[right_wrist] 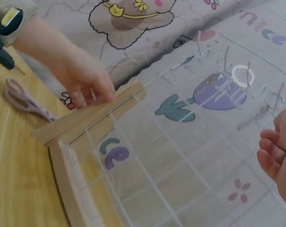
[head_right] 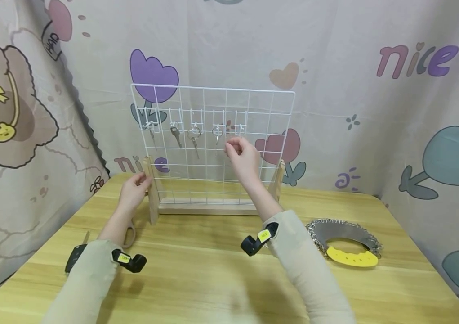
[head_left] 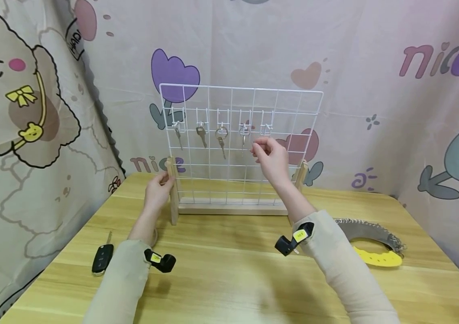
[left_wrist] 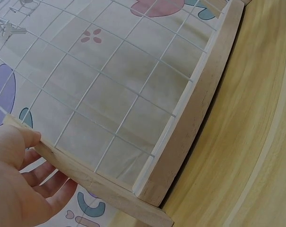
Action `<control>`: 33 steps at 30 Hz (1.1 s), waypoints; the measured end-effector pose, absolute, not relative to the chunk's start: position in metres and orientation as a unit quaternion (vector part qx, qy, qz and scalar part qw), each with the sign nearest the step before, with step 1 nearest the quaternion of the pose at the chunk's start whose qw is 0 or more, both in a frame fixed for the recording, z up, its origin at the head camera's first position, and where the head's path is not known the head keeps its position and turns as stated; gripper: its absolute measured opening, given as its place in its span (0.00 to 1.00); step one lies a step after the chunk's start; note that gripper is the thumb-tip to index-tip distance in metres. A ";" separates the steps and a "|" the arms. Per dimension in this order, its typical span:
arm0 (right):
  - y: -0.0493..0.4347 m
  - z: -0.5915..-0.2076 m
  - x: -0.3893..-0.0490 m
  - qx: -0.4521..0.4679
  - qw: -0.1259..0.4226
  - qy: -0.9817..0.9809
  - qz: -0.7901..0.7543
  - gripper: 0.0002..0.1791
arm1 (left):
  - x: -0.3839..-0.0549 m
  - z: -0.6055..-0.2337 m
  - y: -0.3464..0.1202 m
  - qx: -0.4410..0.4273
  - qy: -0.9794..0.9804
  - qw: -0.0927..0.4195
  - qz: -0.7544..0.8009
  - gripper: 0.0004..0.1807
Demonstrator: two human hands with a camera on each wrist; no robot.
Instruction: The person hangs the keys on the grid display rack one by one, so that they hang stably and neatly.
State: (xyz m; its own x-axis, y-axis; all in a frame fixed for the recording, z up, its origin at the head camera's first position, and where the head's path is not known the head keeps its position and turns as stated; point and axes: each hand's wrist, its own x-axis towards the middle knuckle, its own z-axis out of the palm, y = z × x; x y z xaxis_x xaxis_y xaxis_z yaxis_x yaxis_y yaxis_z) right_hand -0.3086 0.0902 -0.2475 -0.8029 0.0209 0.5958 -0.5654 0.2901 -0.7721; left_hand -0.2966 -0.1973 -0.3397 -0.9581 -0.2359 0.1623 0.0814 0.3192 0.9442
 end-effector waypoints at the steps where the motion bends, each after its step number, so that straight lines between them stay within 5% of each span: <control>1: 0.094 -0.251 -0.308 0.180 0.253 -0.765 0.565 0.09 | -0.297 -0.340 -0.197 0.048 -0.800 0.135 -0.583 0.26; 33: 0.204 -0.382 -0.267 0.170 -0.010 -0.871 0.461 0.12 | -0.300 -0.341 -0.198 0.051 -0.802 0.141 -0.578 0.27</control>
State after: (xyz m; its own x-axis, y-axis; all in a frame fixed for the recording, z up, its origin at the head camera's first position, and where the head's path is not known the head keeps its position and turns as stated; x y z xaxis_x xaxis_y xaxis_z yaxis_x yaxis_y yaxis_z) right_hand -0.2670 0.2043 -0.3823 -0.9418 -0.3059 0.1396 -0.2875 0.5176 -0.8059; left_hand -0.2996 -0.1979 -0.3406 -0.9552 -0.2445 0.1667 0.0805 0.3274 0.9414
